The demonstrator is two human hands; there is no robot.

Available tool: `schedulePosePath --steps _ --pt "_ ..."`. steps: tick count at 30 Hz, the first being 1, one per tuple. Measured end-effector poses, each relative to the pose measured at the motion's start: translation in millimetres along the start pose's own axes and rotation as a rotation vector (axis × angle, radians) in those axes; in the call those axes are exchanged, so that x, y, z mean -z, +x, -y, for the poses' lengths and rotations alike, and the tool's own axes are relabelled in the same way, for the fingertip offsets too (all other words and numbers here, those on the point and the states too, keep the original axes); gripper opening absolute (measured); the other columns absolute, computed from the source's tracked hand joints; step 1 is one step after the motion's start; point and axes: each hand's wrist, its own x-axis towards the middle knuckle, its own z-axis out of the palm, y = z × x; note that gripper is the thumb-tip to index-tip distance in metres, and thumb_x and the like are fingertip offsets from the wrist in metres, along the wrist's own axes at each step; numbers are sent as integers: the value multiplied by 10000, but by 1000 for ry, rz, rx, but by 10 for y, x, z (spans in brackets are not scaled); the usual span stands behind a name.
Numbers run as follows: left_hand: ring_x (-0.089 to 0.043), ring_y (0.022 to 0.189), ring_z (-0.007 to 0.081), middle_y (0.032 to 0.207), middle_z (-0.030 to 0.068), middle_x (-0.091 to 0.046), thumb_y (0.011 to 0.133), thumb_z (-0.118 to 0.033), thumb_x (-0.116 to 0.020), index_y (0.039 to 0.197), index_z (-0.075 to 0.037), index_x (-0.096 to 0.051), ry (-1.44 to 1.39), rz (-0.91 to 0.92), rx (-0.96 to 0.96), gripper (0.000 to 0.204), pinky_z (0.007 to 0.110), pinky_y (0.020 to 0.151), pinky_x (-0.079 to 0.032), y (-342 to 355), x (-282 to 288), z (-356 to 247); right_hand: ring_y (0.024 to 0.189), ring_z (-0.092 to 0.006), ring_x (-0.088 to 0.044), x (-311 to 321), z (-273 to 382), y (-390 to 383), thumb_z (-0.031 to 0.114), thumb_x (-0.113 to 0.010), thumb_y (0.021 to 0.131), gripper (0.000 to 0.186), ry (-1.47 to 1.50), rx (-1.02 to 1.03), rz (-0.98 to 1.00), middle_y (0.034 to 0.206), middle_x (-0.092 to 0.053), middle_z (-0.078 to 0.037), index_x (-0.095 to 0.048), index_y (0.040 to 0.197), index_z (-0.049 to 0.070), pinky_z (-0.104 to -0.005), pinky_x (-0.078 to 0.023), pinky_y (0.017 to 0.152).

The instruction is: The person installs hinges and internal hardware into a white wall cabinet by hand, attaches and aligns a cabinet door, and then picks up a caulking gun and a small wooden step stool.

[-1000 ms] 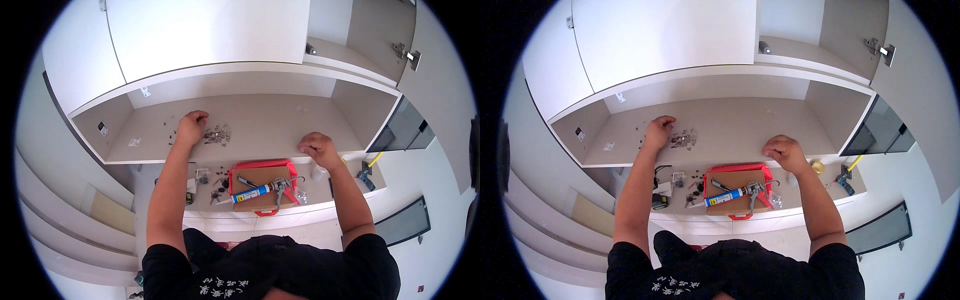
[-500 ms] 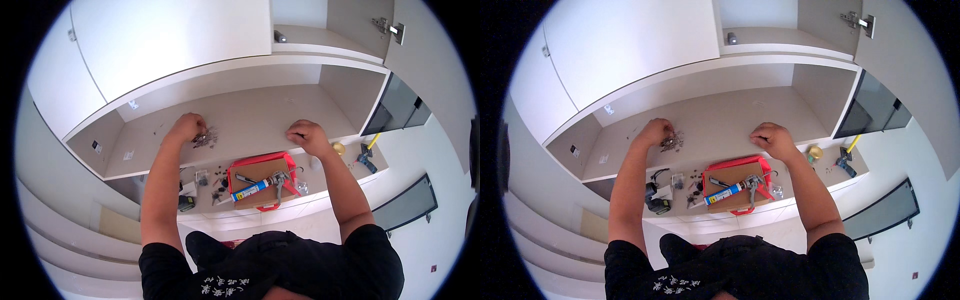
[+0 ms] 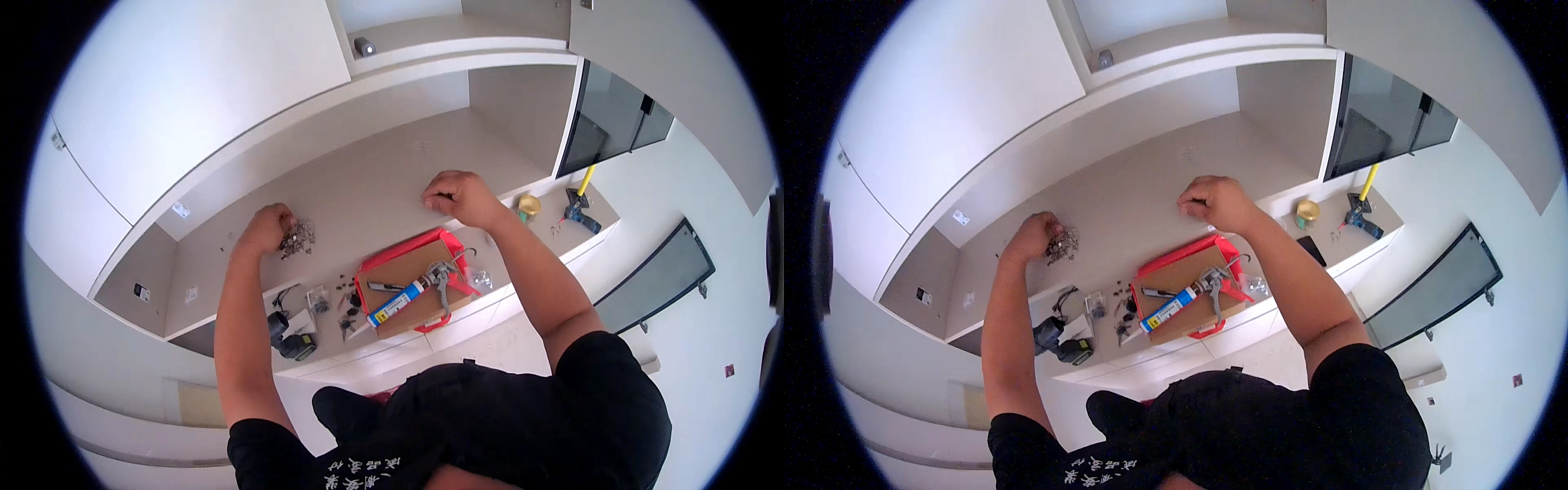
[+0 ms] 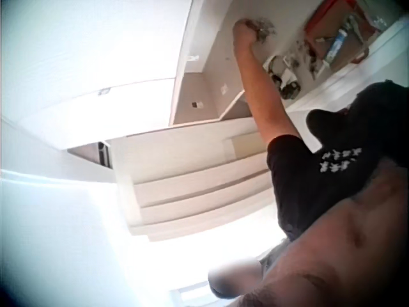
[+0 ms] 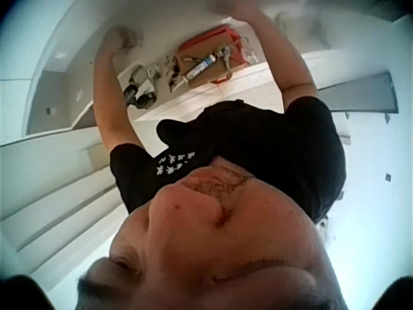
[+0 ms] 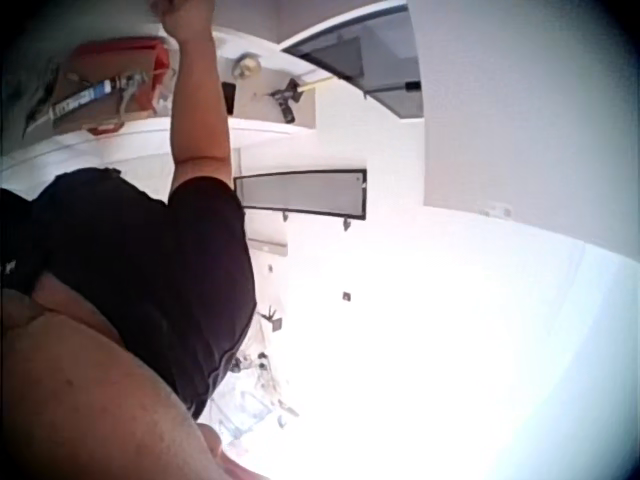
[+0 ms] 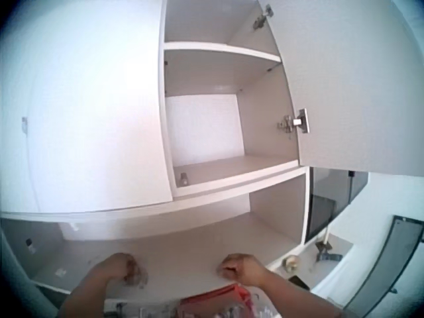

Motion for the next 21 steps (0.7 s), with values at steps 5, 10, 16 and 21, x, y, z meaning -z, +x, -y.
schedulePosePath --steps 5,10,16,21 --pt "-681 964 414 1013 243 -713 973 -153 -645 1066 -3 -678 27 -110 -75 180 462 868 -527 -47 -141 121 850 -227 -689 -42 -45 -22 117 -773 894 111 70 -78 2 937 -728 -81 -773 995 69 -334 -541 762" --pt "-646 814 299 875 170 -676 1000 -125 -616 1063 -7 -649 -110 -307 -125 138 389 793 -517 -78 -26 156 873 -242 -711 -22 16 25 165 -783 892 142 111 -221 -13 971 -746 -100 -780 1010 86 -340 -554 793" --pt "-512 753 122 796 17 -582 1035 -149 -610 1029 -32 -628 -363 -446 25 118 293 710 -458 -574 291 97 850 -115 -654 145 -83 -51 155 -776 920 163 240 -398 -89 942 -755 -51 -771 1023 29 -289 -522 780" --pt "-550 762 140 817 28 -616 1035 -143 -603 1032 -37 -638 -312 -570 118 112 304 727 -480 -1320 429 1436 875 -90 -621 20 -89 87 89 -737 940 127 253 -403 -33 944 -725 -20 -752 1040 12 -259 -504 807"
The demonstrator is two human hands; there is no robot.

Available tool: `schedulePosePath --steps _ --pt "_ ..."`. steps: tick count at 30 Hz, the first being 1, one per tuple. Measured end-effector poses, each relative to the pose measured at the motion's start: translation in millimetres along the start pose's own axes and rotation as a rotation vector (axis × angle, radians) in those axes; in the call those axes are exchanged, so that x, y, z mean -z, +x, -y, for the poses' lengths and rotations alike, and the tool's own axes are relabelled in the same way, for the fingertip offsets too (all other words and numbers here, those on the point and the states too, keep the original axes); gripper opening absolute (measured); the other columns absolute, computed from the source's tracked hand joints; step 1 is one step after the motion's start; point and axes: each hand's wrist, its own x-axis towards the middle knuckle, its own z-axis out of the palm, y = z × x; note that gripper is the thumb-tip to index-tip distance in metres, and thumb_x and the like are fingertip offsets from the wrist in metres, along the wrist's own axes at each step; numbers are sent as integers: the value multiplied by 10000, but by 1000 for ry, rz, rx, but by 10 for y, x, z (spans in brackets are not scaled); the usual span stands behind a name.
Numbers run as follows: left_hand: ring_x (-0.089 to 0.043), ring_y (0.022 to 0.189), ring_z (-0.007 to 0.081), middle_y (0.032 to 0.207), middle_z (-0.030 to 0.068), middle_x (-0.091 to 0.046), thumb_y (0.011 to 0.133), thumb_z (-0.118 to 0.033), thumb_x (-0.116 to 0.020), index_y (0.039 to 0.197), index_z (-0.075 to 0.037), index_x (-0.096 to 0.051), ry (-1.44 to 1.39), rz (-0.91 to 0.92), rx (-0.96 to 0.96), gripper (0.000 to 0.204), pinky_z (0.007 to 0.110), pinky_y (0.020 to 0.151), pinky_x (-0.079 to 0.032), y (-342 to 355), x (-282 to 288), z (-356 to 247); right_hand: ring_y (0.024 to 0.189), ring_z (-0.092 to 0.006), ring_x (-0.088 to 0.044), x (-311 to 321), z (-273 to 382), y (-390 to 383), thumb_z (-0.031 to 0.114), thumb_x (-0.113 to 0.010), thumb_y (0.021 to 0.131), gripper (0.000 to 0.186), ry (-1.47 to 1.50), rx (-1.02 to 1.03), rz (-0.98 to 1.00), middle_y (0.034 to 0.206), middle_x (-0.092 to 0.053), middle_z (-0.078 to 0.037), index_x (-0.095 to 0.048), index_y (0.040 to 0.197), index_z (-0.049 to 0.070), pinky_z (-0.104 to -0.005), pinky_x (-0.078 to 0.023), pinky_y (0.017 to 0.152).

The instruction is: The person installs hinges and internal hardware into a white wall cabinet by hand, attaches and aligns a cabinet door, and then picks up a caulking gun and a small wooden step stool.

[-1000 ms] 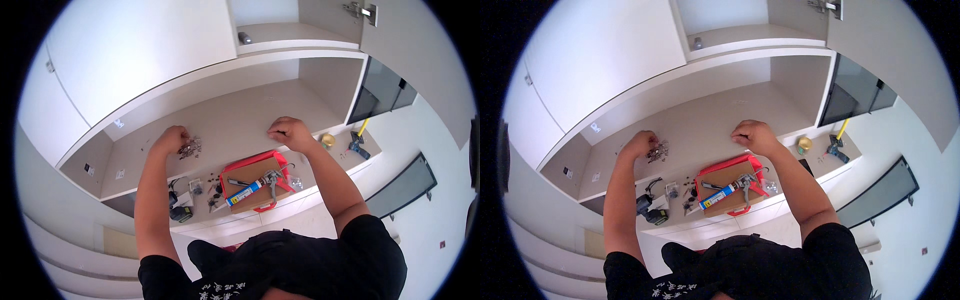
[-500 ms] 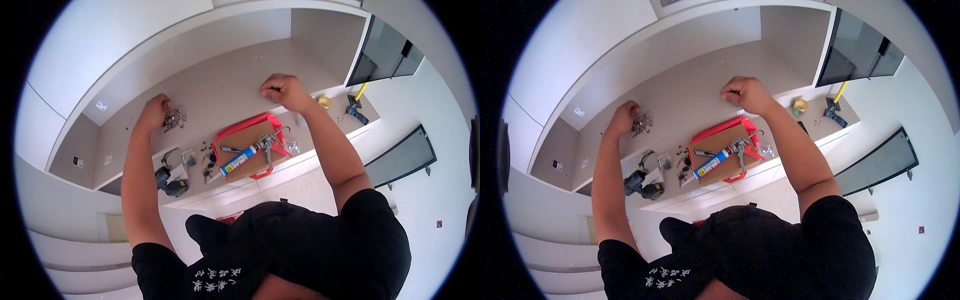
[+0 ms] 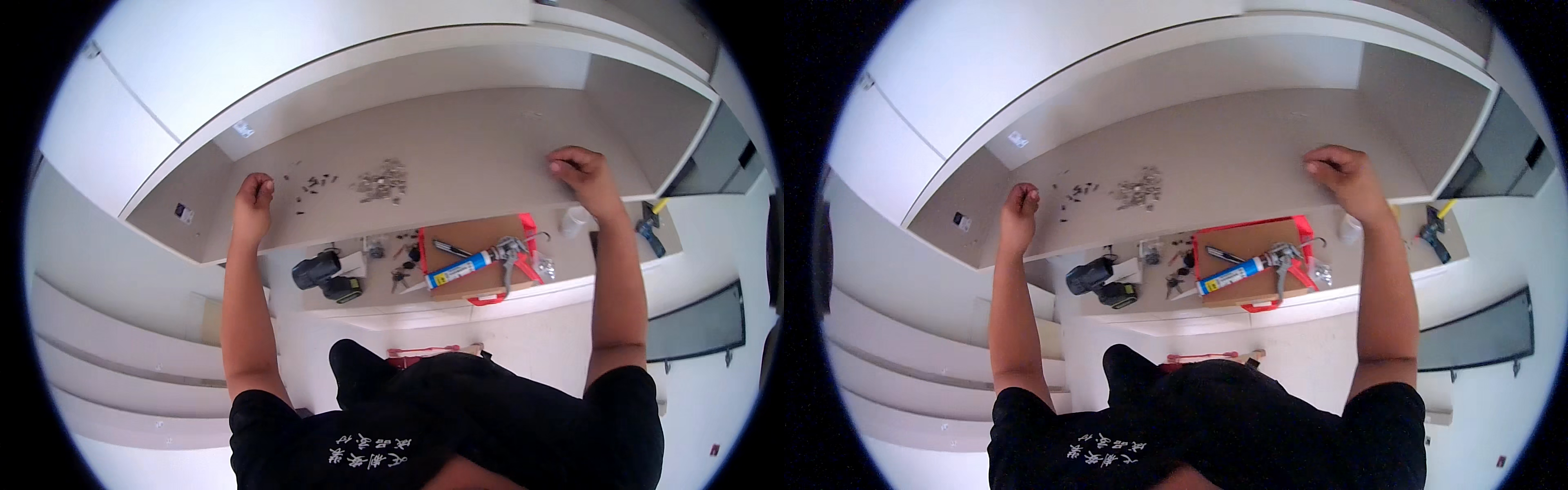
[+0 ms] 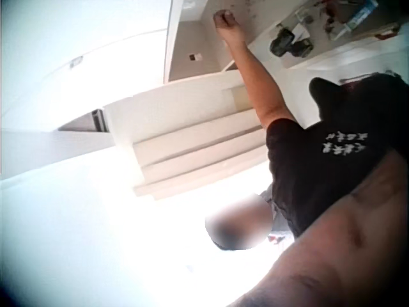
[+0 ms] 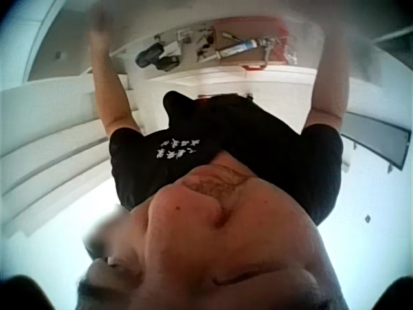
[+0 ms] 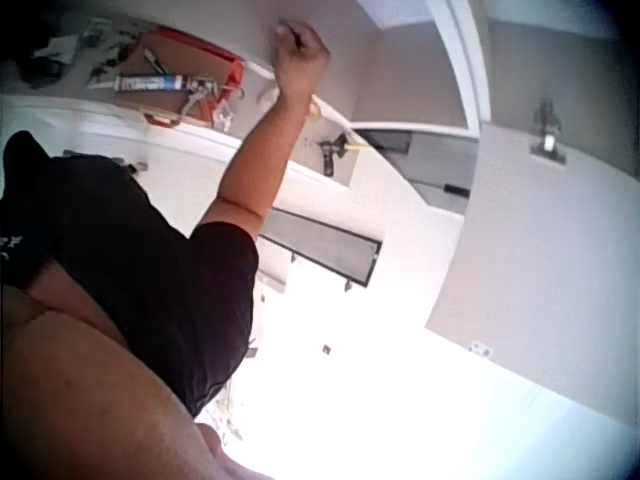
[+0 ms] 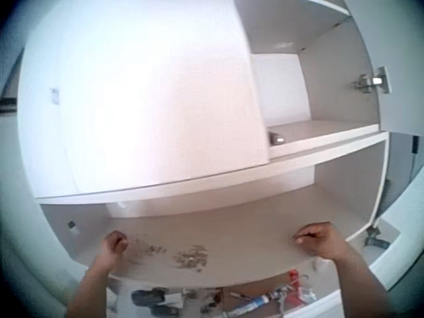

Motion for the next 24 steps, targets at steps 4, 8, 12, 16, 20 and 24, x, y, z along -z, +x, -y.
schedulePosePath --steps 4,8,12,16,20,24 --pt "-576 795 156 847 59 -631 1032 -147 -599 1043 -18 -622 205 -100 11 132 325 766 -497 -123 420 551 895 -89 -608 -25 -37 -11 68 -704 960 132 53 -46 -7 942 -699 -13 -733 1068 -3 -252 -496 833" --pt "-670 827 313 907 186 -699 1019 -155 -610 1076 -19 -650 285 -57 79 153 404 781 -525 -116 660 934 870 -87 -589 -46 -73 -2 62 -670 980 160 79 -82 -13 915 -666 3 -709 1119 -7 -248 -482 823" --pt "-683 889 411 948 221 -706 987 -136 -627 1067 -20 -648 319 11 18 142 446 792 -533 -121 513 747 833 -79 -563 -66 -195 -67 61 -648 991 177 116 -114 -118 895 -645 20 -694 1150 -1 -243 -468 800" --pt "-661 923 448 974 233 -695 967 -110 -634 1047 -18 -636 190 93 -79 122 470 800 -527 -148 542 747 838 -105 -623 -374 -12 -60 120 -668 976 185 -222 -171 -269 933 -707 -22 -724 1111 6 -264 -509 772" --pt "-653 931 434 976 222 -681 957 -92 -635 1010 -15 -620 84 133 -261 95 484 809 -519 -136 501 779 973 -261 -724 -606 -39 158 231 -683 949 248 -631 -215 -345 1046 -766 -136 -749 1130 74 -373 -547 869" --pt "-653 938 425 980 209 -680 955 -98 -630 990 -15 -616 61 124 -297 91 488 816 -519 -169 554 783 1074 -375 -700 -1010 193 269 234 -630 963 242 -923 -310 -400 1130 -748 -163 -748 1147 129 -443 -547 934"
